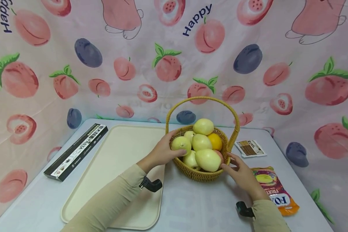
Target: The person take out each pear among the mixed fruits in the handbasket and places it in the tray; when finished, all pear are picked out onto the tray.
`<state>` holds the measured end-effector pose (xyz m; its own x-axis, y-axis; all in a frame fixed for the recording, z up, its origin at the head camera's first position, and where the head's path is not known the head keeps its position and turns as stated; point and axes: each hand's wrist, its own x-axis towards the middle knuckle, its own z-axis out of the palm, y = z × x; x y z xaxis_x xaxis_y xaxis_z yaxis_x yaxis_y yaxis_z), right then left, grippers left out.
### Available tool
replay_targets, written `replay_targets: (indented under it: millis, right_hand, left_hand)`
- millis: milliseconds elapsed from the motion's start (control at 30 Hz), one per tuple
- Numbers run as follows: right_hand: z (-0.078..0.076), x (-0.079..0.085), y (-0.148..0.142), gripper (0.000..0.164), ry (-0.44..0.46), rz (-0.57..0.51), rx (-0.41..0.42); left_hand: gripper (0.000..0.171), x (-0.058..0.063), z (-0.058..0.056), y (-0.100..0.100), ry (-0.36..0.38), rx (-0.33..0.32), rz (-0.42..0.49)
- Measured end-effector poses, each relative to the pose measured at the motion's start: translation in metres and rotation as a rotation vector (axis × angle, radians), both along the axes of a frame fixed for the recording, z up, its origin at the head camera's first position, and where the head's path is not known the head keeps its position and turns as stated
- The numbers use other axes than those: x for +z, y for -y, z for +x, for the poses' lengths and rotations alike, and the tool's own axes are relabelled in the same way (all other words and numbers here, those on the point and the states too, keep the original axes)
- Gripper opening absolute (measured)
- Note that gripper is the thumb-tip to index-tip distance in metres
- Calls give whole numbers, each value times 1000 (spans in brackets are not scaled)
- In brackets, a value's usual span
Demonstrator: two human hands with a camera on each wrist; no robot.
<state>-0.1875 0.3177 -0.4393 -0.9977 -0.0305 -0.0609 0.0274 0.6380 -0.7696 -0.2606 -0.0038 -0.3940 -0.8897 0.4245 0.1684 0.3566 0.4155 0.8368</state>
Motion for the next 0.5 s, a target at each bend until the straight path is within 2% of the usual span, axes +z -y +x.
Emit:
replay_targets:
  millis: [167,500]
  right_hand:
    - [-1,-1,-1,79,-1,-10,2]
    - [2,-3,1,76,-10,-23,9]
  left_hand:
    - [93,1,-3,-6,-8,-21,2]
    - [94,-2,-7,-11,47,-34,-52]
